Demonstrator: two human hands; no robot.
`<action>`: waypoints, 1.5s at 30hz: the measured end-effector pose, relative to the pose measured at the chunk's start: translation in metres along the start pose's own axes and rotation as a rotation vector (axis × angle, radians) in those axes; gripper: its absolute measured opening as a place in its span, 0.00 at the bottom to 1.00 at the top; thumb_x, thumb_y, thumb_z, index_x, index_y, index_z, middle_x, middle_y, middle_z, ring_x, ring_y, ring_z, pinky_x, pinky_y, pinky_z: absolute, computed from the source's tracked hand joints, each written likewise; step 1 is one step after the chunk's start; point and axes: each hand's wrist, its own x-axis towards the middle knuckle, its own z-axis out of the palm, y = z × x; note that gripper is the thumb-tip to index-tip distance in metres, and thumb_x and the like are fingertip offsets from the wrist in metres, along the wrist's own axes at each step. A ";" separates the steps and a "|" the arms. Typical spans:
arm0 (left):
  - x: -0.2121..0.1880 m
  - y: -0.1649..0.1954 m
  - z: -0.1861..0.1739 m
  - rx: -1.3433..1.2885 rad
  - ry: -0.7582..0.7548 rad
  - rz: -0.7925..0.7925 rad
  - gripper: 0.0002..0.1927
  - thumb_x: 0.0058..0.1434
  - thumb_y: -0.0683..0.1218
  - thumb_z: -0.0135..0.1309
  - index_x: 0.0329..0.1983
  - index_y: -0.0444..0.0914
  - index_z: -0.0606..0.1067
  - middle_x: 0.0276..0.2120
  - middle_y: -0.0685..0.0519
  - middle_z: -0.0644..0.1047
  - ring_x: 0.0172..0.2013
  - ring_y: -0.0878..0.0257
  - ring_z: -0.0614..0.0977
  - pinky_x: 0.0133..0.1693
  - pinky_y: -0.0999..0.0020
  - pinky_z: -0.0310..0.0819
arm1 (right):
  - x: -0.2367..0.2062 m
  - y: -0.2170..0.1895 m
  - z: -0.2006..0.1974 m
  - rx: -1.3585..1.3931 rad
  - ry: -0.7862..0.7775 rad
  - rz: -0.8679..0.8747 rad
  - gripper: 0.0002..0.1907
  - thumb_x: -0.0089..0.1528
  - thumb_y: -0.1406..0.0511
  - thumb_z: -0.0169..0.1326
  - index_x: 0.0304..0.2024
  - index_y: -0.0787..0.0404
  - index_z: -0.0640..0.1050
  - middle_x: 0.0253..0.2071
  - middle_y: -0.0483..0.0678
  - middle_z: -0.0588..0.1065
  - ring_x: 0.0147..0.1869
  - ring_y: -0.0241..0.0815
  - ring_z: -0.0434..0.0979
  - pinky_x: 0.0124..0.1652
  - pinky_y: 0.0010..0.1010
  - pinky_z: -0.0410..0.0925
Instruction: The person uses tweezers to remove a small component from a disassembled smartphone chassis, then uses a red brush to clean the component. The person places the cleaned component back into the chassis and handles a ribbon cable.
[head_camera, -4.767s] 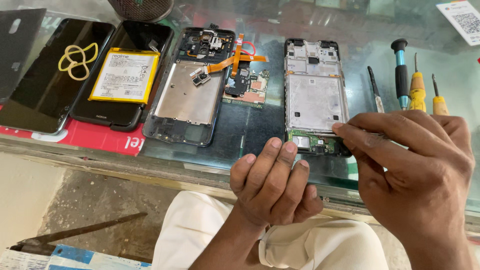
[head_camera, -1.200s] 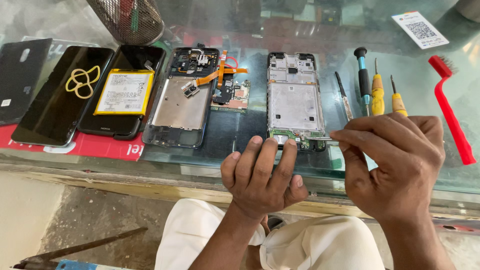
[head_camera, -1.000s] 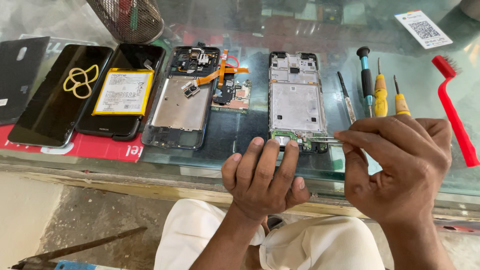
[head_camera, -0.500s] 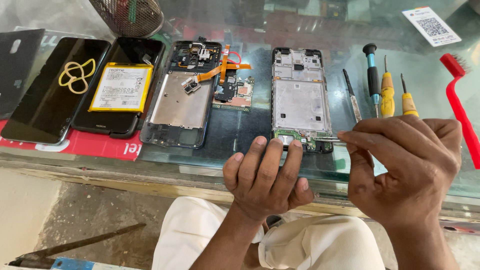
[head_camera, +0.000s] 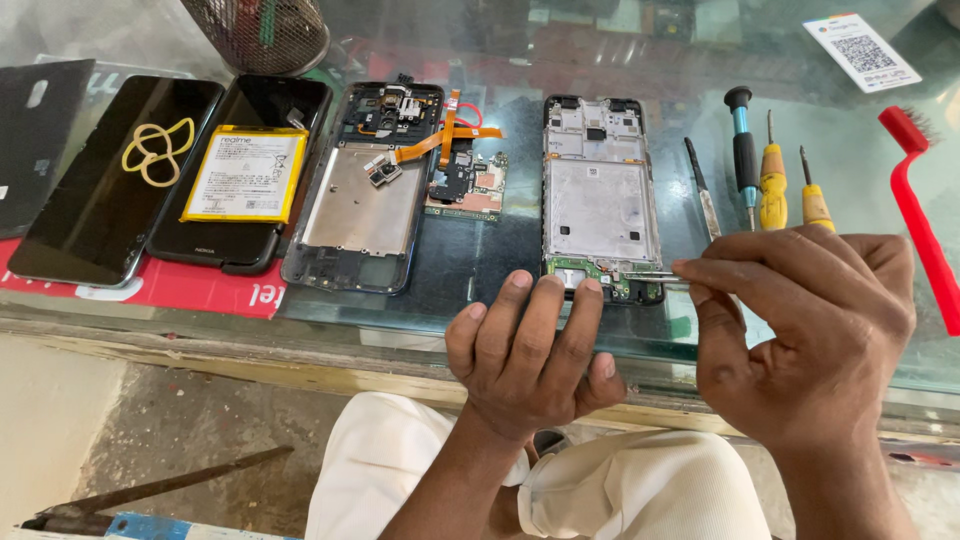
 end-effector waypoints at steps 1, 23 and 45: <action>0.000 0.000 0.000 -0.001 0.004 0.001 0.27 0.74 0.59 0.31 0.53 0.49 0.82 0.51 0.57 0.76 0.59 0.61 0.72 0.65 0.55 0.54 | 0.000 0.000 0.000 -0.004 0.000 -0.002 0.08 0.54 0.73 0.61 0.33 0.57 0.83 0.33 0.41 0.79 0.35 0.37 0.77 0.43 0.30 0.57; 0.001 0.000 0.002 -0.005 0.018 0.000 0.26 0.74 0.59 0.31 0.53 0.49 0.82 0.51 0.57 0.77 0.59 0.61 0.72 0.65 0.55 0.54 | -0.003 0.001 -0.001 0.020 0.008 0.026 0.05 0.57 0.73 0.61 0.32 0.58 0.83 0.35 0.43 0.80 0.38 0.37 0.79 0.45 0.28 0.59; 0.000 -0.001 0.001 -0.011 0.027 0.006 0.26 0.74 0.59 0.32 0.53 0.49 0.82 0.51 0.57 0.77 0.59 0.61 0.72 0.65 0.56 0.55 | -0.005 0.001 0.001 -0.025 0.010 -0.031 0.07 0.55 0.74 0.61 0.32 0.56 0.83 0.34 0.40 0.79 0.37 0.36 0.77 0.43 0.29 0.58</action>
